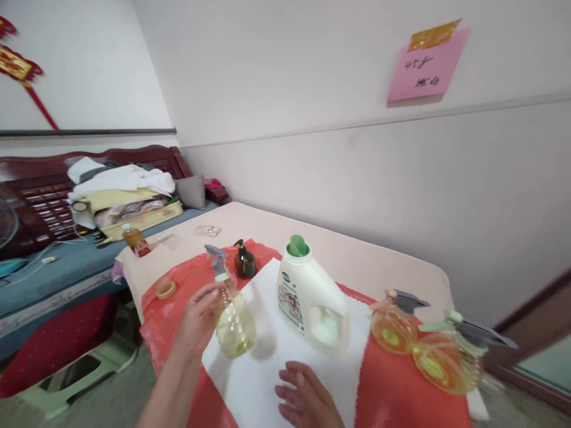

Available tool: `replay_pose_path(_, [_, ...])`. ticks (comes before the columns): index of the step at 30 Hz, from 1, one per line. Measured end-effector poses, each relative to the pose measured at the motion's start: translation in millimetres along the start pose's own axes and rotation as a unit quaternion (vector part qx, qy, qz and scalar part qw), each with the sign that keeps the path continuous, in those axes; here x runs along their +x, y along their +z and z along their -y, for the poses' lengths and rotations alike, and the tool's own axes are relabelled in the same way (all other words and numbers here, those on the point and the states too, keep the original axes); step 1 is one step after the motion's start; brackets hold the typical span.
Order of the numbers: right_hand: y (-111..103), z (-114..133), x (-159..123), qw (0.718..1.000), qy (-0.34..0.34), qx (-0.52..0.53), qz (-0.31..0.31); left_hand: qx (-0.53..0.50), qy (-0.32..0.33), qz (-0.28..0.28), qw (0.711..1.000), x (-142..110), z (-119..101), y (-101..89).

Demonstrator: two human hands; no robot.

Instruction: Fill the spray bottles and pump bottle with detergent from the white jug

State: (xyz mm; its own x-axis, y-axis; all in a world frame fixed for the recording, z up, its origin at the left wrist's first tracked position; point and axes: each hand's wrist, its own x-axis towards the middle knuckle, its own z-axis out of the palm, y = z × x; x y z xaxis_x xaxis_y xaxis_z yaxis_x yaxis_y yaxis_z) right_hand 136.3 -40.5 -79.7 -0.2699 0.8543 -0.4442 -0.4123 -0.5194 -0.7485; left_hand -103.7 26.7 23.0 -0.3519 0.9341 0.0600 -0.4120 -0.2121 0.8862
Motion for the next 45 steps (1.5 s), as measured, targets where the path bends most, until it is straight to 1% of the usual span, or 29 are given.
replay_pose_path(1, [1.9,0.5,-0.9,0.996,0.038,0.067,0.042,-0.028,-0.026,0.034,0.999,-9.1,2.6,9.3])
replay_pose_path(2, [3.6,1.2,-2.7,0.988,0.057,0.113,0.088,-0.041,-0.044,0.063,0.996,-18.3,6.1,17.9])
replay_pose_path(4, [8.0,3.8,-9.6,0.97,0.052,0.154,0.18,-0.043,-0.068,0.116,0.99,-35.9,13.8,32.1])
replay_pose_path(6, [14.0,8.8,-19.1,0.96,0.021,0.154,0.233,-0.046,-0.09,0.162,0.982,-50.0,20.6,41.5])
replay_pose_path(7, [17.1,11.9,-23.7,0.96,0.006,0.145,0.239,-0.055,-0.104,0.18,0.977,-55.0,23.4,44.3])
replay_pose_path(9, [21.7,18.2,-31.1,0.965,-0.017,0.131,0.227,-0.092,-0.128,0.197,0.968,-61.0,27.4,47.4])
replay_pose_path(11, [23.4,23.3,-34.6,0.968,-0.04,0.137,0.205,-0.144,-0.138,0.189,0.962,-62.9,30.1,48.4])
replay_pose_path(12, [23.3,25.2,-35.1,0.967,-0.047,0.143,0.203,-0.162,-0.143,0.18,0.96,-63.2,31.1,48.7])
replay_pose_path(14, [22.5,27.7,-34.6,0.964,-0.059,0.143,0.217,-0.171,-0.166,0.174,0.956,-63.9,32.4,49.5])
replay_pose_path(17, [22.5,29.2,-34.0,0.961,-0.065,0.116,0.242,-0.14,-0.195,0.203,0.949,-66.4,33.2,51.3])
replay_pose_path(19, [23.7,29.5,-34.8,0.965,-0.061,0.106,0.231,-0.115,-0.181,0.211,0.954,-68.1,33.2,52.5])
replay_pose_path(21, [25.4,29.9,-35.8,0.97,-0.063,0.1,0.214,-0.087,-0.162,0.196,0.963,-68.6,33.3,53.6])
replay_pose_path(23, [26.6,30.5,-36.1,0.974,-0.084,0.085,0.193,-0.072,-0.149,0.177,0.97,-68.0,33.8,54.9])
replay_pose_path(25, [26.6,30.7,-35.1,0.977,-0.125,0.033,0.167,-0.069,-0.139,0.155,0.976,-66.6,35.0,56.4])
replay_pose_path(26, [25.9,30.2,-34.1,0.978,-0.151,-0.008,0.145,-0.067,-0.135,0.142,0.978,-65.9,35.8,57.3])
replay_pose_path(28, [23.3,27.8,-31.4,0.969,-0.213,-0.11,0.062,-0.055,-0.124,0.119,0.984,-64.8,37.5,59.2])
replay_pose_path(30, [20.1,24.3,-28.2,0.939,-0.273,-0.204,-0.037,-0.045,-0.114,0.1,0.987,-64.3,38.7,61.1])
replay_pose_path(31, [18.6,22.8,-26.6,0.926,-0.293,-0.229,-0.071,-0.043,-0.112,0.092,0.988,-64.3,38.8,61.9])
replay_pose_path(32, [17.6,21.7,-25.2,0.923,-0.3,-0.228,-0.077,-0.044,-0.112,0.086,0.989,-64.4,38.5,62.7])
replay_pose_path(33, [16.9,21.2,-24.1,0.936,-0.287,-0.197,-0.058,-0.048,-0.112,0.08,0.989,-64.6,37.8,63.5])
replay_pose_path(34, [16.7,21.3,-23.4,0.959,-0.247,-0.14,-0.022,-0.054,-0.112,0.076,0.989,-64.8,36.9,64.3])
replay_pose_path(35, [16.9,21.8,-23.2,0.98,-0.184,-0.069,0.022,-0.061,-0.11,0.074,0.989,-65.2,35.7,64.9])
replay_pose_path(36, [17.2,22.7,-23.6,0.992,-0.111,0.001,0.067,-0.066,-0.108,0.077,0.989,-65.5,34.6,65.5])
replay_pose_path(37, [17.7,23.7,-24.6,0.992,-0.042,0.058,0.105,-0.069,-0.108,0.081,0.988,-65.8,33.7,65.9])
replay_pose_path(38, [18.2,24.6,-26.0,0.986,0.01,0.094,0.135,-0.072,-0.109,0.086,0.988,-66.0,33.2,66.0])
replay_pose_path(39, [18.6,25.4,-27.7,0.981,0.036,0.112,0.155,-0.074,-0.111,0.09,0.987,-66.1,33.0,65.9])
replay_pose_path(40, [18.8,26.1,-29.1,0.978,0.037,0.118,0.171,-0.076,-0.116,0.092,0.986,-66.1,33.1,65.5])
replay_pose_path(42, [18.7,26.8,-30.4,0.978,0.005,0.11,0.177,-0.085,-0.125,0.085,0.985,-65.4,33.9,64.2])
replay_pose_path(45, [17.6,25.4,-26.1,0.985,-0.06,0.066,0.144,-0.103,-0.125,0.069,0.984,-63.5,35.6,61.7])
